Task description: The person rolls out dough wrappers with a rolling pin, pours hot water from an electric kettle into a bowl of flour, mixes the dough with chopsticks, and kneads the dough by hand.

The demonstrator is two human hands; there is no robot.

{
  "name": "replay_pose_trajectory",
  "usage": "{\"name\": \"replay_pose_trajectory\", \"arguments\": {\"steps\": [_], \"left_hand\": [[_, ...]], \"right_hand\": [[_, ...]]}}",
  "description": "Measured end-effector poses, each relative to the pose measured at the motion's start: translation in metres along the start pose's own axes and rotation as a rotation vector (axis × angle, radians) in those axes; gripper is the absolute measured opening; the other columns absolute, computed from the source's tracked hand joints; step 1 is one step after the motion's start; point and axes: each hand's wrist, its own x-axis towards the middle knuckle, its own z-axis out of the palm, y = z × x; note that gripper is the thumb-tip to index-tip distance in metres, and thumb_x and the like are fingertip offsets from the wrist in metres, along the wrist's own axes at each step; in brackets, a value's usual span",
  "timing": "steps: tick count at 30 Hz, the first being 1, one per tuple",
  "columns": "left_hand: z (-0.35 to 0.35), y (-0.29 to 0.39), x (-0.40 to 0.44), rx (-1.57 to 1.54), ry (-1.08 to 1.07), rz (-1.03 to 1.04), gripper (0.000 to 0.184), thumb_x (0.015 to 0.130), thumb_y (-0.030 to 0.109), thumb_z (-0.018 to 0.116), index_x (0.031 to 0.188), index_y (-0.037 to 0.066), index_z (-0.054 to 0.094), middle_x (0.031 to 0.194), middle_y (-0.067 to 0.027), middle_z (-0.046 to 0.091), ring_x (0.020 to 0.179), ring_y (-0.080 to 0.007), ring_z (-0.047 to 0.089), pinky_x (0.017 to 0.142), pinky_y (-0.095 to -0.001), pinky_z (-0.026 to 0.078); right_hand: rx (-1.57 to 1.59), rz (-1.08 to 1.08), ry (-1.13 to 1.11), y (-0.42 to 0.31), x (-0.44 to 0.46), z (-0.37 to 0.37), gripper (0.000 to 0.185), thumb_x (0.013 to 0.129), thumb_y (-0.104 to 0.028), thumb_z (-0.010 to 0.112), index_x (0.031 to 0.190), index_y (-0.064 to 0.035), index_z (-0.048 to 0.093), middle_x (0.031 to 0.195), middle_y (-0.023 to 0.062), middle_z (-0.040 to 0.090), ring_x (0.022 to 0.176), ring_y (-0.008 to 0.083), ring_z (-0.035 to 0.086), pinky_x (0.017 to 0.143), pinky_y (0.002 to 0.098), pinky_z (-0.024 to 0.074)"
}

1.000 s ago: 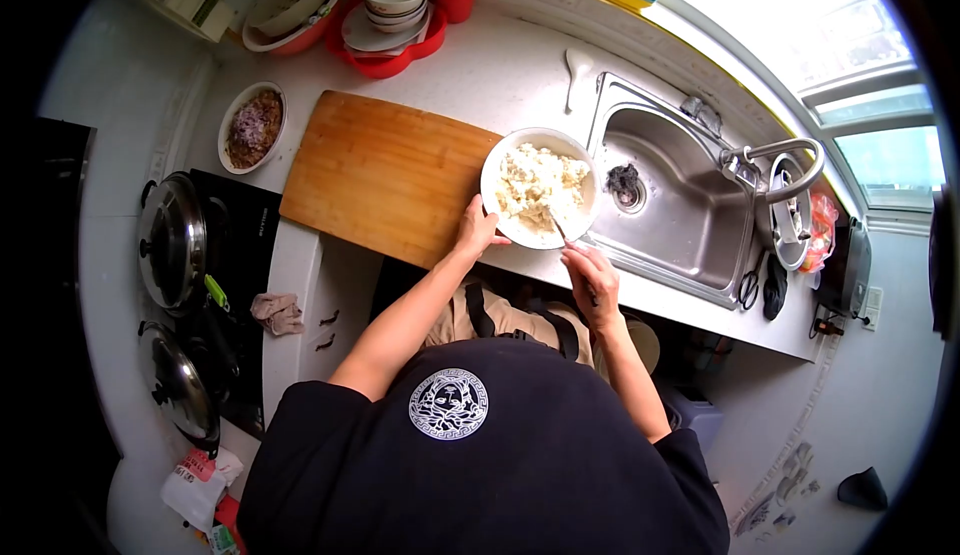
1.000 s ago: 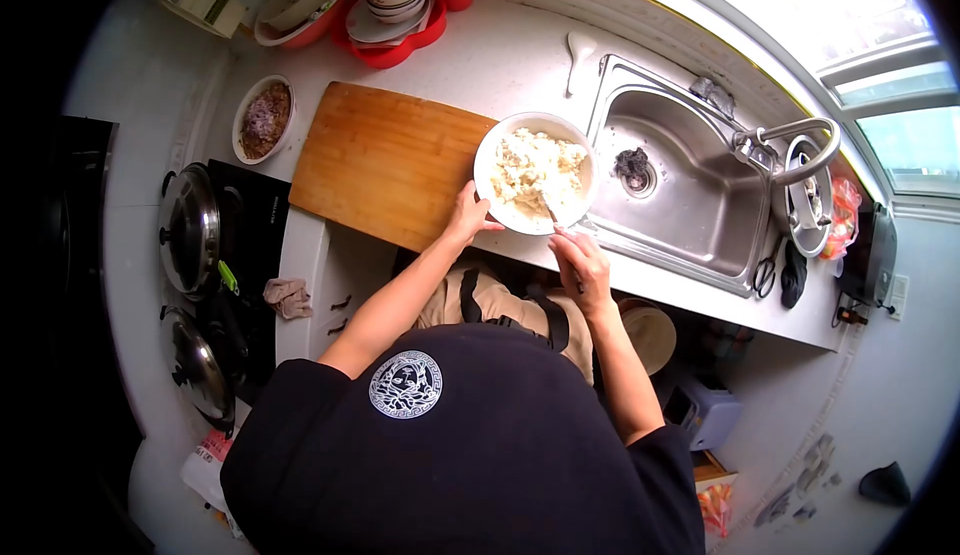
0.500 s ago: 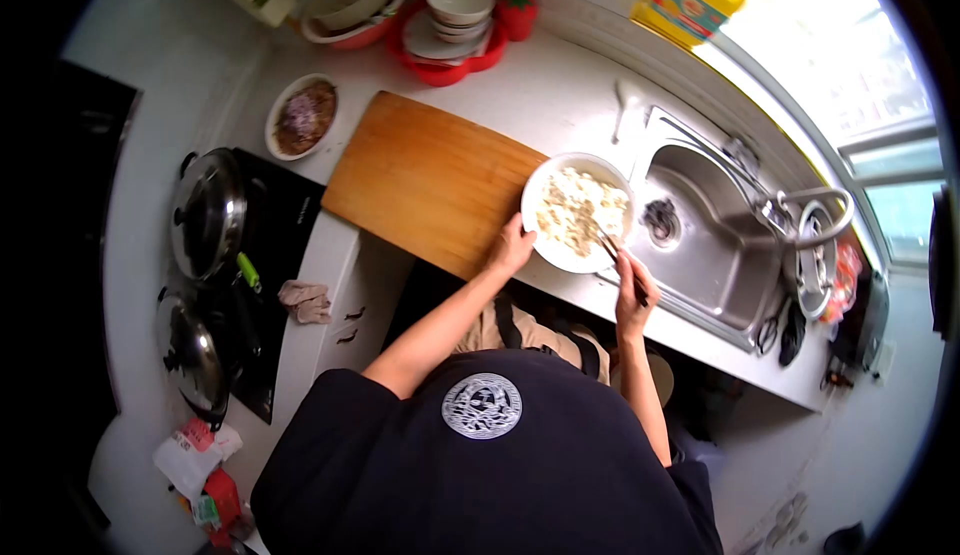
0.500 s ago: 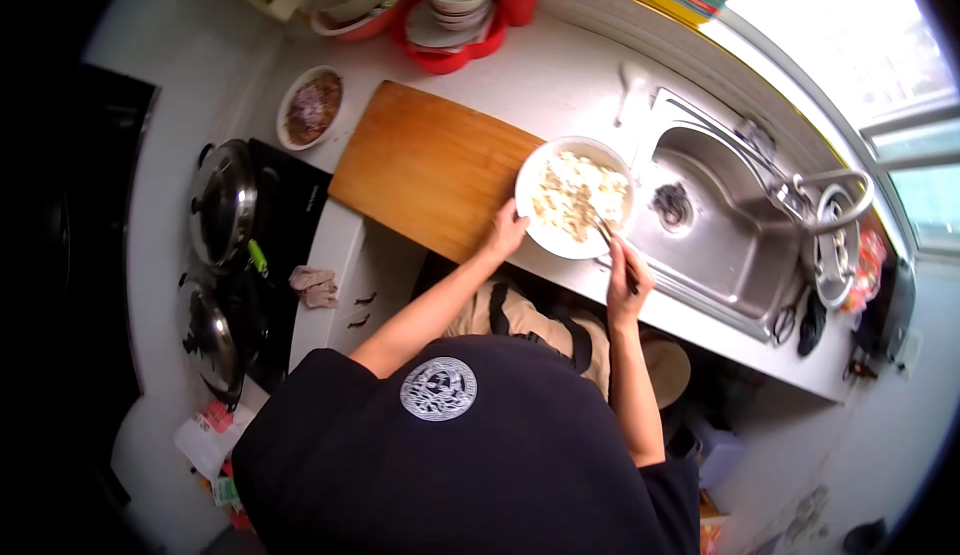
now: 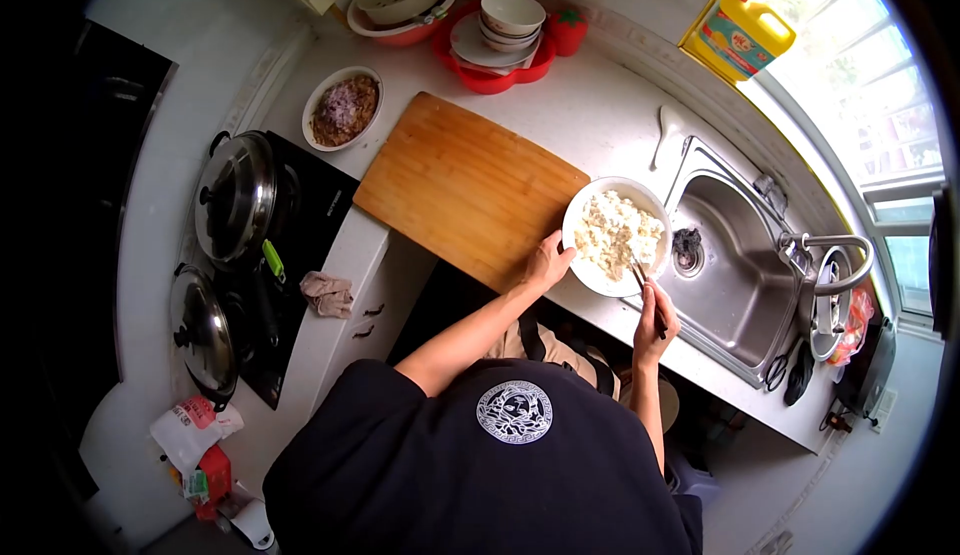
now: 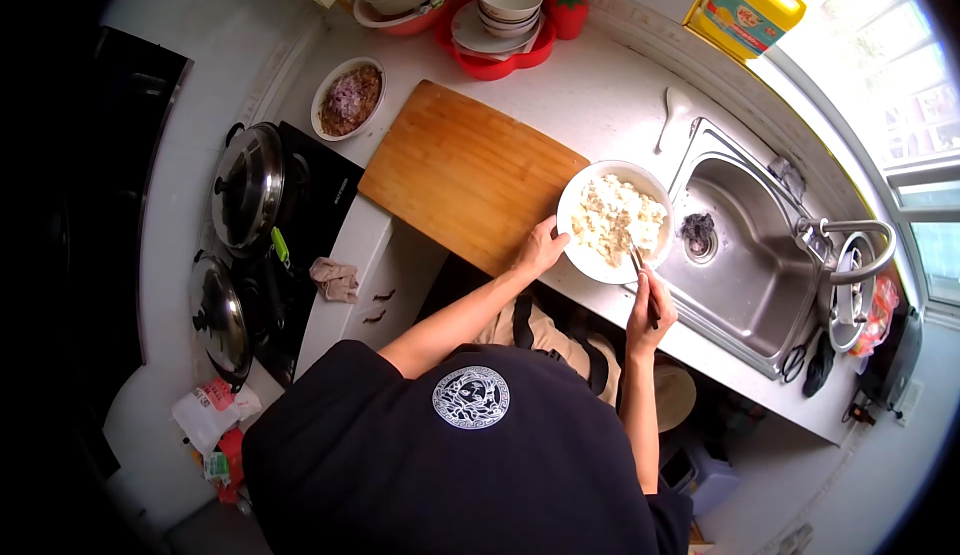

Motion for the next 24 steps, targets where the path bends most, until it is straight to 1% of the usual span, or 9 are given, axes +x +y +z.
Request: {"name": "replay_pose_trajectory", "arguments": {"steps": [2, 5, 9, 10, 13, 17, 20, 23, 24], "left_hand": [[-0.002, 0.006, 0.001, 0.012, -0.005, 0.018, 0.031, 0.080, 0.022, 0.061, 0.104, 0.003, 0.059, 0.098, -0.0208, 0.066, 0.091, -0.0390, 0.062, 0.077, -0.0434, 0.050], [-0.004, 0.012, 0.002, 0.019, 0.022, 0.036, 0.030, 0.080, 0.021, 0.062, 0.103, 0.004, 0.060, 0.095, -0.0204, 0.066, 0.089, -0.0394, 0.063, 0.076, -0.0440, 0.050], [0.005, 0.003, 0.010, 0.036, 0.050, 0.083, 0.027, 0.080, 0.021, 0.062, 0.100, 0.003, 0.061, 0.092, -0.0200, 0.067, 0.088, -0.0390, 0.064, 0.074, -0.0437, 0.050], [0.004, 0.003, 0.010, 0.037, 0.030, 0.075, 0.027, 0.080, 0.021, 0.062, 0.101, 0.003, 0.061, 0.092, -0.0202, 0.067, 0.088, -0.0389, 0.064, 0.075, -0.0437, 0.050], [-0.002, 0.009, 0.013, 0.067, -0.006, 0.101, 0.030, 0.081, 0.021, 0.060, 0.105, 0.003, 0.061, 0.096, -0.0210, 0.067, 0.089, -0.0396, 0.063, 0.076, -0.0435, 0.050], [-0.004, -0.002, 0.029, 0.088, -0.033, 0.102, 0.029, 0.081, 0.024, 0.058, 0.101, 0.003, 0.060, 0.093, -0.0210, 0.066, 0.087, -0.0404, 0.062, 0.075, -0.0439, 0.049], [-0.010, -0.001, 0.030, -0.006, -0.099, 0.103, 0.028, 0.081, 0.013, 0.055, 0.103, -0.002, 0.061, 0.090, -0.0182, 0.068, 0.084, -0.0316, 0.065, 0.077, -0.0381, 0.050], [-0.010, -0.013, 0.025, -0.045, -0.192, 0.008, 0.040, 0.082, 0.019, 0.057, 0.116, -0.001, 0.056, 0.107, -0.0233, 0.064, 0.098, -0.0353, 0.062, 0.084, -0.0410, 0.048], [-0.009, -0.017, 0.022, 0.023, -0.099, 0.071, 0.042, 0.082, 0.018, 0.057, 0.120, -0.002, 0.053, 0.112, -0.0254, 0.060, 0.102, -0.0364, 0.060, 0.087, -0.0410, 0.046]], "right_hand": [[0.005, 0.010, 0.026, -0.002, 0.000, 0.001, 0.013, 0.089, -0.002, 0.061, 0.097, 0.0053, 0.068, 0.094, 0.0146, 0.071, 0.084, 0.0191, 0.067, 0.078, 0.0281, 0.0499], [0.003, 0.003, 0.023, 0.000, 0.000, 0.001, 0.013, 0.089, -0.002, 0.062, 0.097, 0.0053, 0.068, 0.095, 0.0148, 0.071, 0.084, 0.0187, 0.067, 0.079, 0.0283, 0.0500], [0.014, 0.014, -0.007, 0.004, -0.001, -0.004, 0.018, 0.091, -0.005, 0.061, 0.103, 0.0057, 0.068, 0.094, 0.0122, 0.071, 0.083, 0.0140, 0.065, 0.077, 0.0248, 0.0500], [0.051, 0.042, 0.008, 0.001, -0.001, -0.005, 0.012, 0.087, 0.000, 0.063, 0.097, 0.0049, 0.068, 0.095, 0.0139, 0.071, 0.083, 0.0169, 0.067, 0.077, 0.0264, 0.0497], [0.033, -0.025, 0.005, -0.003, -0.005, -0.009, 0.010, 0.086, 0.001, 0.063, 0.094, 0.0052, 0.067, 0.093, 0.0142, 0.071, 0.080, 0.0163, 0.066, 0.074, 0.0262, 0.0494], [-0.002, -0.053, -0.034, -0.010, -0.010, -0.010, 0.010, 0.086, 0.002, 0.063, 0.094, 0.0052, 0.067, 0.094, 0.0155, 0.071, 0.080, 0.0195, 0.068, 0.074, 0.0274, 0.0507], [0.040, 0.001, 0.042, -0.011, -0.006, -0.003, 0.011, 0.087, 0.000, 0.063, 0.096, 0.0053, 0.068, 0.093, 0.0143, 0.071, 0.081, 0.0174, 0.068, 0.076, 0.0270, 0.0509], [0.080, 0.020, 0.041, -0.002, 0.000, -0.003, 0.013, 0.087, 0.000, 0.063, 0.098, 0.0049, 0.068, 0.092, 0.0129, 0.071, 0.082, 0.0150, 0.067, 0.075, 0.0258, 0.0506], [0.105, 0.037, 0.030, -0.001, 0.000, -0.004, 0.014, 0.087, 0.000, 0.063, 0.099, 0.0049, 0.068, 0.092, 0.0128, 0.071, 0.082, 0.0146, 0.067, 0.075, 0.0255, 0.0505]]}}
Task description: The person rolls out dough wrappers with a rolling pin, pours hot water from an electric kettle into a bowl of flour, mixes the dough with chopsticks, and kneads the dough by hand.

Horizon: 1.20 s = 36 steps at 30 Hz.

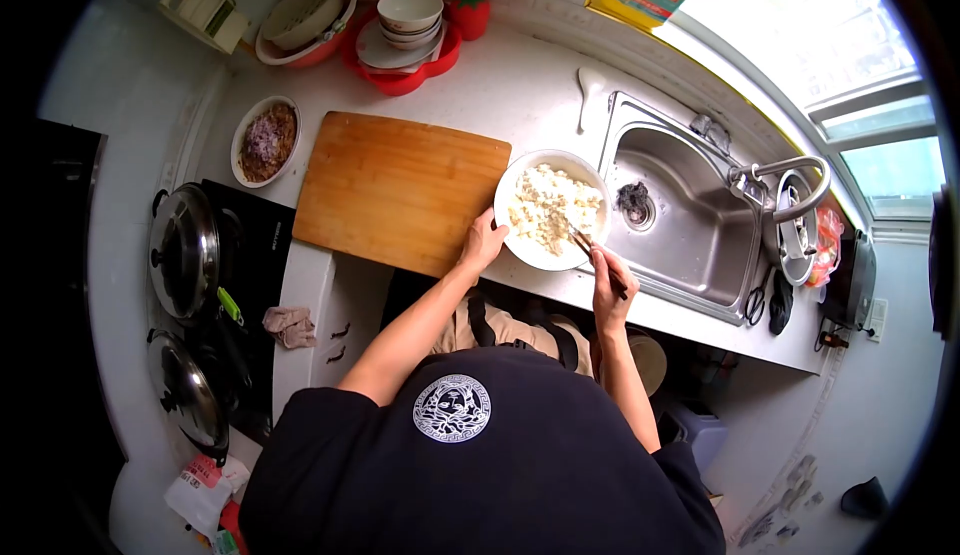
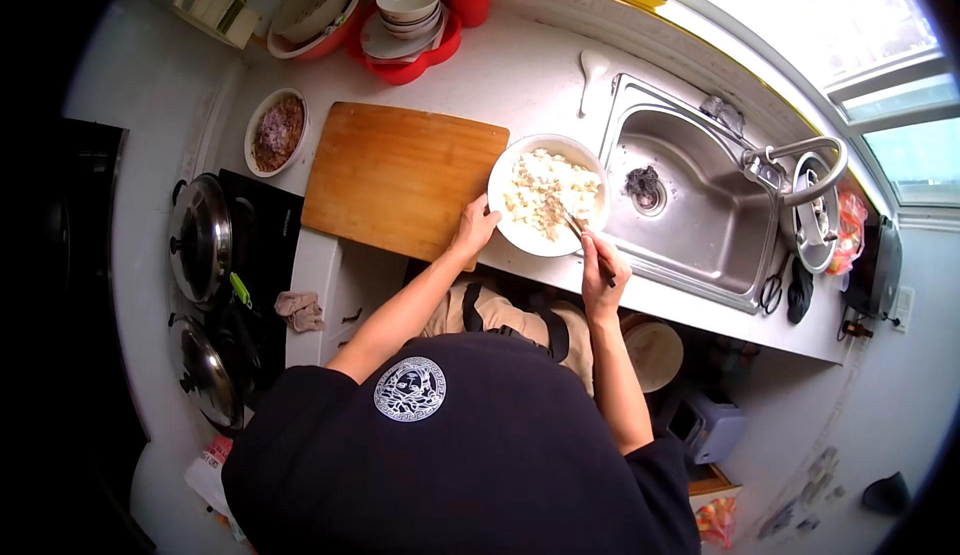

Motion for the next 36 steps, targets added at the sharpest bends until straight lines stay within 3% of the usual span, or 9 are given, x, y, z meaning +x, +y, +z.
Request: {"name": "replay_pose_trajectory", "arguments": {"steps": [3, 6, 7, 8, 9, 10, 16, 30, 36], "left_hand": [[0.002, 0.026, -0.029, 0.314, 0.201, 0.078, 0.051, 0.086, 0.013, 0.056, 0.131, -0.006, 0.039, 0.126, -0.0319, 0.047, 0.114, -0.0397, 0.050, 0.095, -0.0419, 0.041], [0.005, 0.061, -0.038, 0.237, 0.216, 0.300, 0.040, 0.088, 0.011, 0.058, 0.125, -0.001, 0.051, 0.121, -0.0194, 0.054, 0.094, -0.0247, 0.057, 0.081, -0.0328, 0.047], [0.012, 0.065, -0.036, 0.071, 0.055, 0.305, 0.029, 0.090, 0.011, 0.056, 0.116, -0.001, 0.059, 0.103, -0.0153, 0.061, 0.075, -0.0207, 0.056, 0.071, -0.0330, 0.049], [0.030, 0.057, -0.033, -0.075, -0.172, 0.072, 0.022, 0.092, 0.014, 0.055, 0.108, 0.001, 0.065, 0.084, -0.0080, 0.062, 0.063, -0.0148, 0.053, 0.059, -0.0288, 0.048], [0.029, 0.087, -0.034, -0.376, -0.468, -0.331, 0.025, 0.096, 0.018, 0.053, 0.110, 0.002, 0.064, 0.078, -0.0033, 0.061, 0.063, -0.0085, 0.053, 0.053, -0.0223, 0.045], [0.037, 0.091, -0.034, -0.607, -0.534, -0.510, 0.025, 0.097, 0.020, 0.051, 0.105, 0.000, 0.064, 0.077, -0.0008, 0.059, 0.061, -0.0054, 0.051, 0.048, -0.0182, 0.040], [0.070, 0.079, -0.025, -1.096, -0.457, -0.896, 0.020, 0.096, 0.020, 0.051, 0.091, 0.003, 0.060, 0.066, 0.0022, 0.048, 0.046, -0.0065, 0.037, 0.039, -0.0214, 0.032], [0.084, 0.069, -0.013, -1.205, -0.324, -0.998, 0.017, 0.097, 0.017, 0.053, 0.088, 0.003, 0.056, 0.060, 0.0026, 0.042, 0.044, -0.0059, 0.032, 0.037, -0.0202, 0.026], [0.075, 0.078, -0.019, -1.281, -0.438, -0.940, 0.018, 0.098, 0.020, 0.053, 0.090, 0.003, 0.055, 0.067, 0.0011, 0.046, 0.054, -0.0064, 0.041, 0.045, -0.0195, 0.034]], "right_hand": [[0.181, 0.182, 0.049, -0.012, -0.003, -0.013, 0.015, 0.090, -0.002, 0.061, 0.100, 0.0076, 0.068, 0.091, 0.0113, 0.070, 0.082, 0.0141, 0.066, 0.076, 0.0253, 0.0523], [0.335, 0.291, 0.102, -0.022, -0.001, -0.018, 0.020, 0.095, -0.008, 0.056, 0.104, 0.0083, 0.065, 0.091, 0.0108, 0.068, 0.082, 0.0136, 0.065, 0.078, 0.0256, 0.0540], [0.360, 0.297, 0.117, -0.021, -0.001, -0.015, 0.021, 0.096, -0.009, 0.056, 0.104, 0.0082, 0.065, 0.091, 0.0102, 0.068, 0.082, 0.0134, 0.065, 0.079, 0.0255, 0.0538], [0.389, 0.300, 0.132, -0.019, -0.002, -0.009, 0.022, 0.096, -0.010, 0.055, 0.105, 0.0082, 0.064, 0.091, 0.0095, 0.067, 0.082, 0.0131, 0.064, 0.079, 0.0253, 0.0537], [0.387, 0.306, 0.126, -0.015, -0.005, -0.004, 0.023, 0.097, -0.011, 0.054, 0.105, 0.0079, 0.064, 0.093, 0.0091, 0.067, 0.084, 0.0131, 0.064, 0.080, 0.0256, 0.0534], [0.392, 0.304, 0.114, -0.013, -0.009, 0.001, 0.022, 0.097, -0.010, 0.054, 0.104, 0.0073, 0.064, 0.096, 0.0092, 0.066, 0.086, 0.0130, 0.063, 0.080, 0.0259, 0.0531], [0.024, 0.047, 0.109, -0.028, -0.032, 0.021, 0.015, 0.094, -0.004, 0.055, 0.098, 0.0060, 0.065, 0.101, 0.0167, 0.067, 0.094, 0.0238, 0.064, 0.083, 0.0316, 0.0489], [-0.150, 0.000, 0.034, -0.070, -0.039, 0.013, 0.013, 0.092, -0.001, 0.055, 0.098, 0.0064, 0.064, 0.102, 0.0184, 0.067, 0.096, 0.0271, 0.064, 0.085, 0.0332, 0.0489], [-0.184, -0.060, 0.062, -0.070, -0.032, 0.016, 0.012, 0.091, 0.000, 0.056, 0.097, 0.0062, 0.064, 0.101, 0.0184, 0.067, 0.096, 0.0274, 0.064, 0.085, 0.0332, 0.0486]]}}
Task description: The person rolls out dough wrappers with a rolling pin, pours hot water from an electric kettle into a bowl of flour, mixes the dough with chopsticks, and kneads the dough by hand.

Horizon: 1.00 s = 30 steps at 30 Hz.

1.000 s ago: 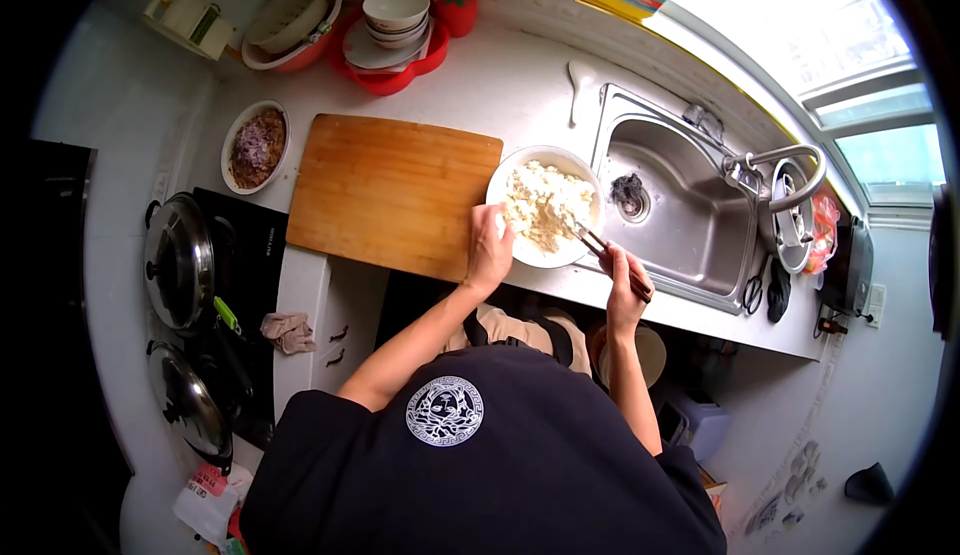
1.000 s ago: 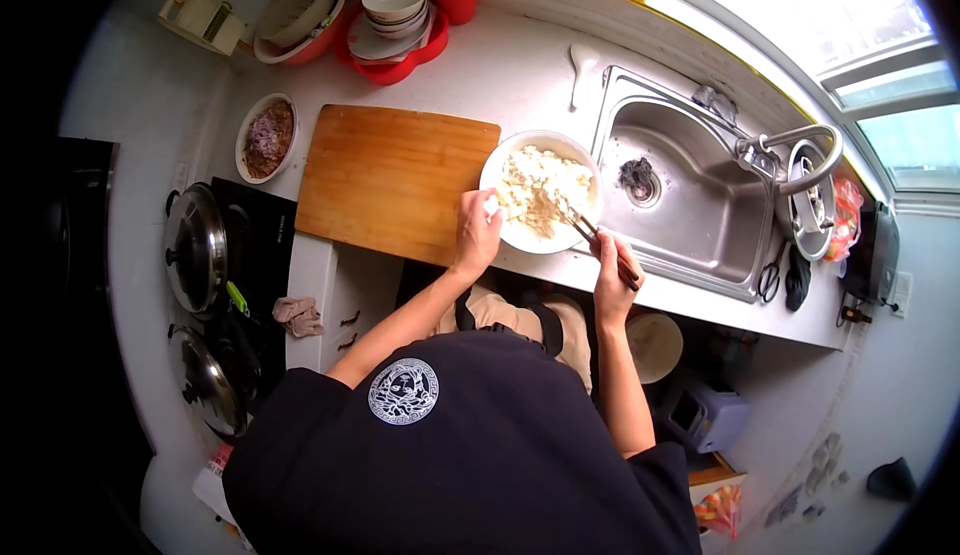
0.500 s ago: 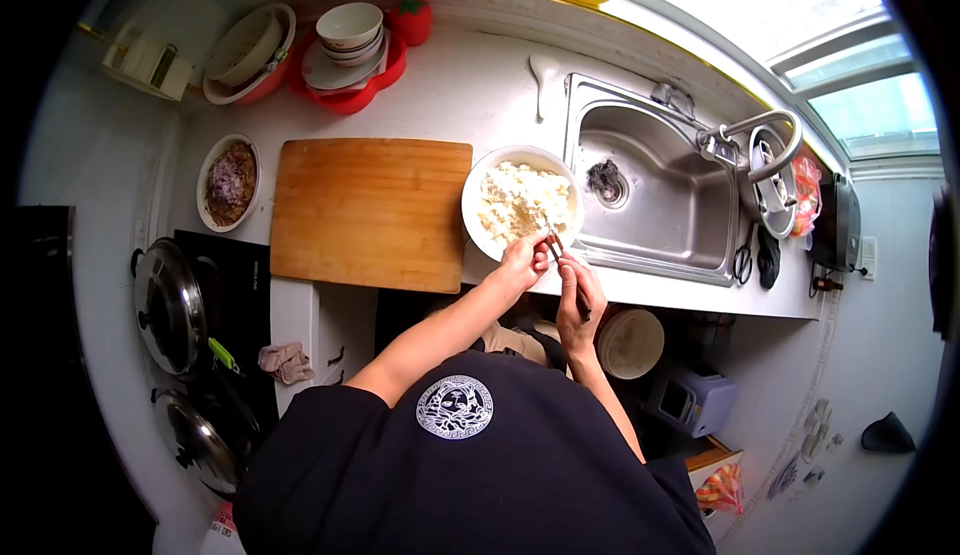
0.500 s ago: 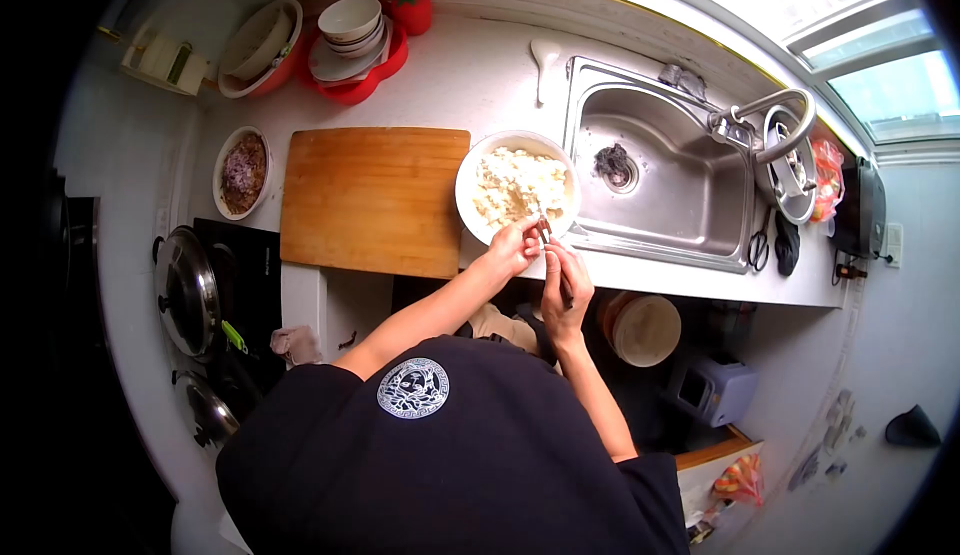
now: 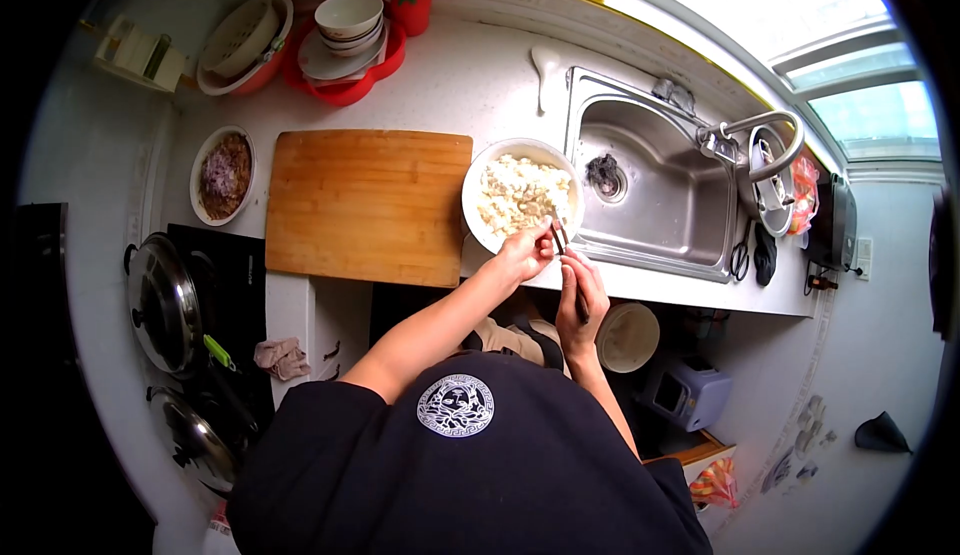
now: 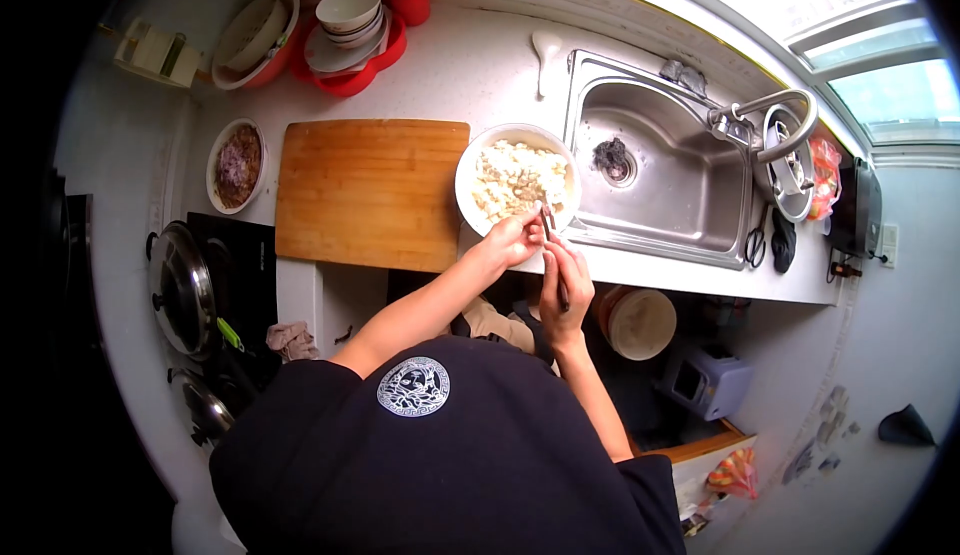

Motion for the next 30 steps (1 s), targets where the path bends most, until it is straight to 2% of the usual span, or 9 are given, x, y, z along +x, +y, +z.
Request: {"name": "replay_pose_trajectory", "arguments": {"steps": [6, 8, 13, 16, 18, 20, 23, 26, 30], "left_hand": [[-0.003, 0.004, -0.003, 0.068, -0.005, -0.010, 0.018, 0.099, 0.017, 0.049, 0.089, 0.003, 0.055, 0.067, 0.0019, 0.046, 0.054, -0.0054, 0.040, 0.045, -0.0195, 0.034], [-0.009, 0.009, 0.005, 0.048, -0.001, 0.001, 0.017, 0.097, 0.016, 0.050, 0.087, 0.004, 0.056, 0.060, 0.0041, 0.043, 0.047, -0.0048, 0.036, 0.041, -0.0200, 0.031], [-0.001, 0.014, 0.012, 0.074, 0.121, 0.025, 0.017, 0.095, 0.014, 0.052, 0.085, 0.002, 0.057, 0.060, 0.0036, 0.043, 0.043, -0.0049, 0.031, 0.036, -0.0200, 0.027], [-0.016, 0.028, 0.034, 0.003, 0.158, 0.041, 0.013, 0.094, 0.010, 0.050, 0.085, 0.003, 0.056, 0.062, 0.0017, 0.045, 0.044, -0.0057, 0.034, 0.036, -0.0201, 0.028], [-0.074, 0.030, 0.087, -0.077, 0.073, 0.034, 0.013, 0.097, 0.012, 0.046, 0.089, 0.003, 0.052, 0.063, 0.0017, 0.044, 0.049, -0.0059, 0.038, 0.038, -0.0194, 0.028], [-0.089, 0.035, 0.096, -0.060, 0.004, -0.003, 0.020, 0.100, 0.017, 0.042, 0.098, 0.000, 0.054, 0.075, -0.0042, 0.053, 0.056, -0.0083, 0.043, 0.044, -0.0196, 0.035], [-0.010, 0.037, 0.016, -0.105, 0.139, -0.059, 0.034, 0.103, 0.023, 0.037, 0.113, -0.004, 0.054, 0.093, -0.0114, 0.059, 0.067, -0.0113, 0.048, 0.052, -0.0199, 0.042], [-0.020, 0.036, 0.011, -0.115, 0.030, -0.119, 0.045, 0.104, 0.029, 0.032, 0.124, -0.006, 0.051, 0.107, -0.0148, 0.059, 0.076, -0.0135, 0.051, 0.059, -0.0204, 0.046], [-0.019, 0.028, 0.005, 0.152, -0.029, 0.003, 0.035, 0.100, 0.026, 0.046, 0.114, -0.004, 0.058, 0.092, -0.0085, 0.063, 0.071, -0.0119, 0.056, 0.059, -0.0215, 0.049]], "right_hand": [[-0.001, -0.024, -0.058, 0.006, 0.008, 0.002, 0.011, 0.089, 0.000, 0.058, 0.096, 0.0046, 0.065, 0.099, 0.0183, 0.067, 0.094, 0.0298, 0.065, 0.083, 0.0351, 0.0495], [-0.021, -0.024, -0.090, 0.004, 0.004, 0.000, 0.011, 0.090, -0.001, 0.058, 0.096, 0.0053, 0.065, 0.101, 0.0184, 0.067, 0.095, 0.0282, 0.065, 0.085, 0.0336, 0.0485], [-0.050, -0.070, -0.093, -0.011, 0.002, -0.008, 0.012, 0.090, 0.000, 0.057, 0.097, 0.0057, 0.065, 0.101, 0.0184, 0.067, 0.096, 0.0282, 0.065, 0.085, 0.0335, 0.0494], [-0.020, -0.060, -0.114, -0.018, 0.000, -0.016, 0.012, 0.090, 0.000, 0.057, 0.097, 0.0058, 0.065, 0.102, 0.0186, 0.067, 0.095, 0.0278, 0.065, 0.084, 0.0323, 0.0496], [-0.021, -0.049, -0.117, -0.018, 0.000, -0.023, 0.012, 0.090, 0.000, 0.058, 0.097, 0.0054, 0.065, 0.102, 0.0183, 0.067, 0.093, 0.0281, 0.066, 0.083, 0.0323, 0.0501], [-0.018, -0.060, -0.111, -0.019, 0.004, -0.031, 0.011, 0.089, 0.000, 0.059, 0.097, 0.0046, 0.065, 0.101, 0.0183, 0.067, 0.092, 0.0292, 0.066, 0.081, 0.0336, 0.0510], [-0.048, -0.123, -0.123, -0.005, 0.015, -0.040, 0.011, 0.087, 0.000, 0.061, 0.096, 0.0034, 0.066, 0.100, 0.0170, 0.068, 0.089, 0.0289, 0.066, 0.080, 0.0336, 0.0513], [-0.050, -0.175, -0.194, 0.010, 0.027, -0.041, 0.010, 0.086, 0.000, 0.062, 0.095, 0.0024, 0.066, 0.099, 0.0162, 0.068, 0.088, 0.0292, 0.065, 0.079, 0.0342, 0.0512], [-0.098, -0.279, -0.301, 0.027, 0.031, -0.039, 0.012, 0.084, 0.000, 0.065, 0.095, 0.0003, 0.066, 0.100, 0.0148, 0.068, 0.090, 0.0289, 0.065, 0.080, 0.0351, 0.0507]]}}
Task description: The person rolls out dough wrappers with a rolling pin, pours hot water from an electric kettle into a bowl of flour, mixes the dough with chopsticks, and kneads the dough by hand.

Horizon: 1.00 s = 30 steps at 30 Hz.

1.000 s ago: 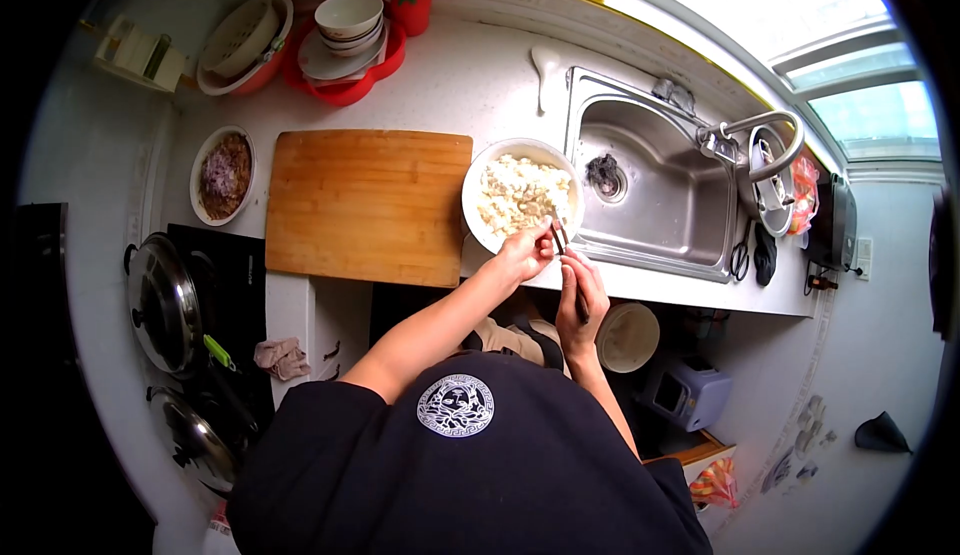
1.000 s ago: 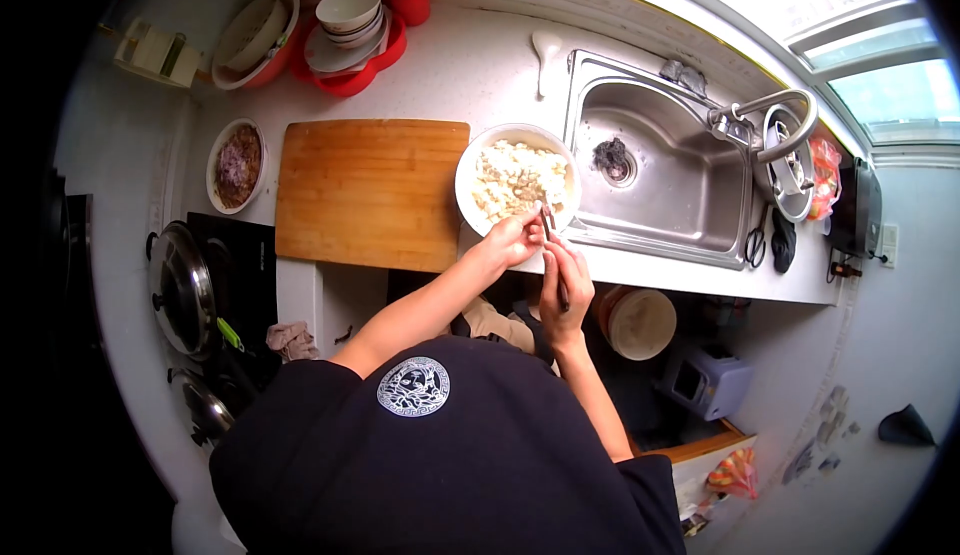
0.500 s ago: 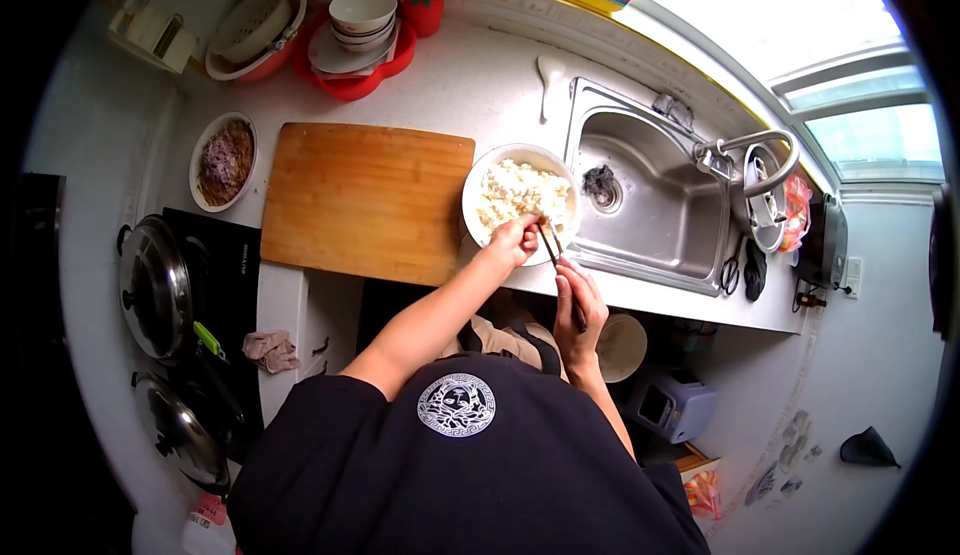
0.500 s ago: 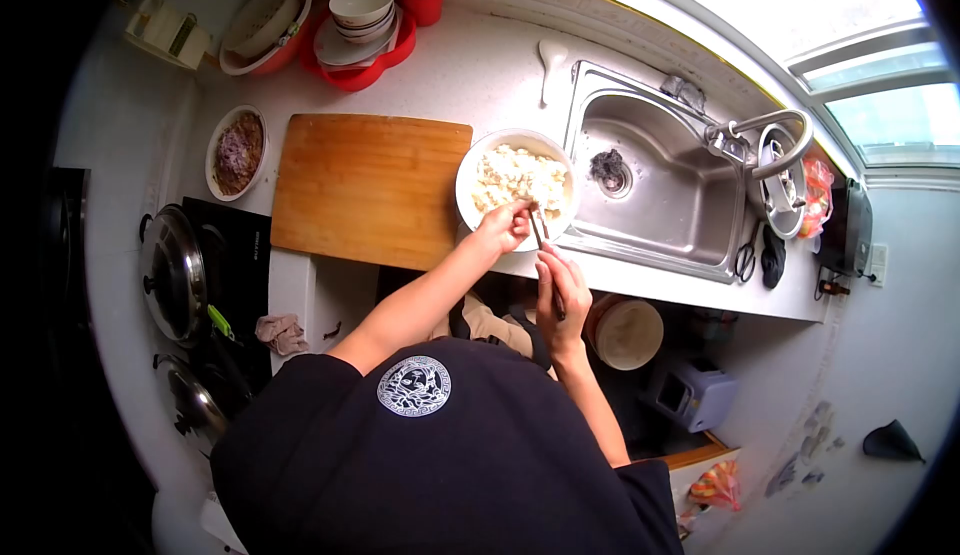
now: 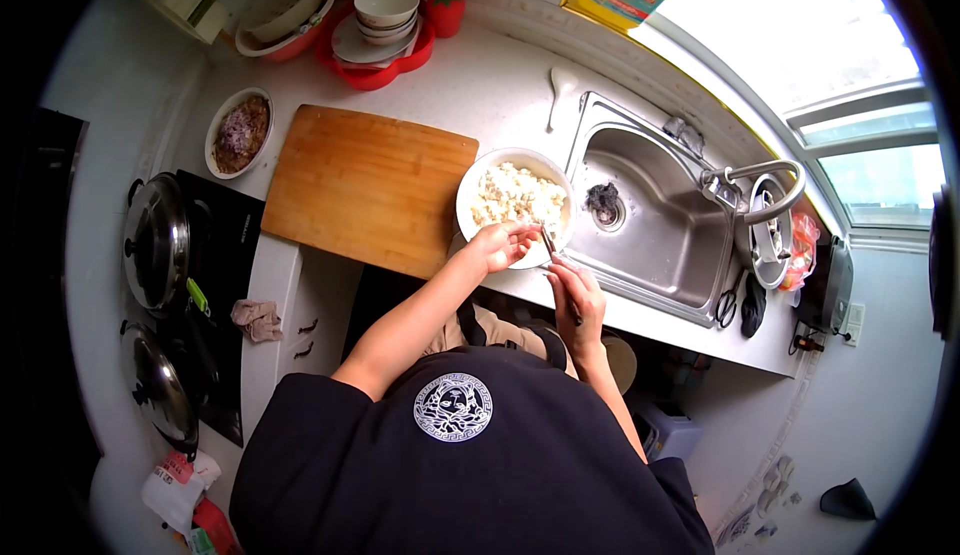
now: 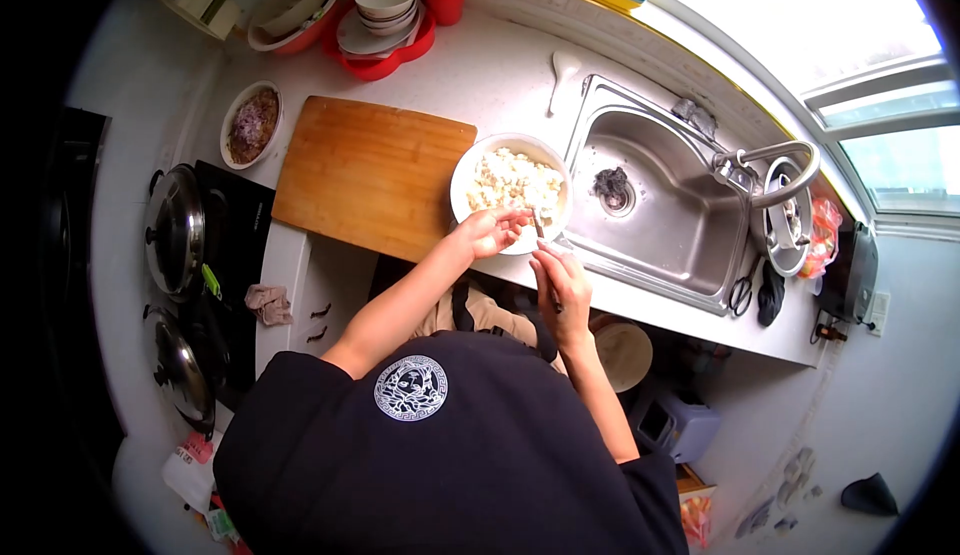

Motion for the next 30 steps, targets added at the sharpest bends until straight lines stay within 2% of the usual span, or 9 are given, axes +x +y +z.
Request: {"name": "replay_pose_trajectory", "arguments": {"steps": [1, 4, 5, 9, 16, 20, 25, 28, 30], "left_hand": [[0.014, -0.005, -0.008, 0.039, 0.094, 0.048, 0.027, 0.097, 0.022, 0.052, 0.108, -0.001, 0.061, 0.084, -0.0045, 0.063, 0.067, -0.0101, 0.056, 0.057, -0.0210, 0.047], [0.022, -0.015, -0.010, 0.124, 0.035, 0.140, 0.022, 0.095, 0.019, 0.055, 0.102, 0.000, 0.063, 0.079, -0.0030, 0.062, 0.064, -0.0099, 0.055, 0.054, -0.0208, 0.045], [0.026, -0.016, -0.009, 0.077, 0.052, 0.126, 0.019, 0.094, 0.018, 0.057, 0.097, 0.000, 0.063, 0.069, 0.0000, 0.057, 0.057, -0.0088, 0.051, 0.048, -0.0215, 0.040], [0.019, -0.016, -0.001, -0.058, 0.115, 0.147, 0.016, 0.094, 0.016, 0.056, 0.094, 0.000, 0.059, 0.061, 0.0031, 0.047, 0.046, -0.0060, 0.036, 0.042, -0.0219, 0.031], [0.007, 0.000, 0.016, -0.186, 0.192, 0.192, 0.013, 0.093, 0.016, 0.057, 0.089, 0.003, 0.057, 0.060, 0.0027, 0.043, 0.046, -0.0062, 0.035, 0.039, -0.0213, 0.028], [-0.010, 0.011, 0.015, -0.235, 0.212, 0.233, 0.012, 0.095, 0.016, 0.053, 0.095, 0.004, 0.053, 0.062, 0.0044, 0.042, 0.049, -0.0039, 0.035, 0.040, -0.0179, 0.028], [0.006, -0.003, 0.010, -0.346, 0.152, 0.019, 0.043, 0.094, 0.043, 0.054, 0.102, 0.001, 0.055, 0.066, 0.0048, 0.046, 0.051, -0.0042, 0.036, 0.042, -0.0180, 0.031], [0.013, -0.007, 0.011, -0.292, 0.122, 0.085, 0.046, 0.096, 0.044, 0.050, 0.105, 0.000, 0.056, 0.071, 0.0017, 0.049, 0.055, -0.0058, 0.039, 0.045, -0.0183, 0.035], [0.019, -0.009, 0.005, -0.156, 0.113, 0.138, 0.036, 0.099, 0.031, 0.048, 0.108, -0.002, 0.057, 0.083, -0.0044, 0.058, 0.064, -0.0088, 0.047, 0.054, -0.0203, 0.042]], "right_hand": [[-0.001, -0.028, -0.026, 0.001, 0.001, -0.001, 0.013, 0.083, 0.000, 0.066, 0.095, 0.0000, 0.066, 0.100, 0.0144, 0.068, 0.090, 0.0293, 0.065, 0.080, 0.0356, 0.0504], [0.000, -0.103, -0.095, 0.002, 0.004, -0.001, 0.015, 0.081, -0.001, 0.067, 0.096, -0.0007, 0.066, 0.101, 0.0137, 0.068, 0.090, 0.0306, 0.064, 0.080, 0.0369, 0.0497], [0.001, -0.124, -0.109, 0.004, 0.004, 0.000, 0.015, 0.081, -0.001, 0.067, 0.096, -0.0008, 0.066, 0.101, 0.0136, 0.068, 0.089, 0.0311, 0.063, 0.080, 0.0372, 0.0494], [0.035, -0.175, -0.207, 0.006, 0.006, -0.007, 0.016, 0.079, 0.000, 0.067, 0.095, 0.0001, 0.065, 0.104, 0.0141, 0.067, 0.088, 0.0325, 0.062, 0.079, 0.0381, 0.0494], [0.071, -0.292, -0.262, -0.002, 0.001, -0.035, 0.020, 0.077, 0.002, 0.067, 0.097, 0.0029, 0.063, 0.107, 0.0176, 0.065, 0.091, 0.0346, 0.061, 0.078, 0.0399, 0.0503], [0.056, -0.245, -0.206, -0.007, -0.003, -0.058, 0.020, 0.074, 0.001, 0.070, 0.094, 0.0003, 0.066, 0.104, 0.0154, 0.068, 0.091, 0.0327, 0.064, 0.079, 0.0376, 0.0513], [0.022, -0.238, -0.197, 0.015, 0.001, -0.053, 0.020, 0.076, 0.002, 0.069, 0.095, 0.0005, 0.066, 0.103, 0.0152, 0.068, 0.091, 0.0342, 0.063, 0.082, 0.0398, 0.0498], [0.030, -0.255, -0.190, 0.018, 0.003, -0.047, 0.020, 0.077, 0.002, 0.068, 0.096, 0.0003, 0.066, 0.104, 0.0151, 0.067, 0.092, 0.0345, 0.062, 0.083, 0.0409, 0.0492], [0.022, -0.262, -0.195, 0.019, 0.006, -0.045, 0.020, 0.077, 0.002, 0.068, 0.097, 0.0000, 0.065, 0.105, 0.0149, 0.067, 0.093, 0.0343, 0.062, 0.083, 0.0412, 0.0492]]}}
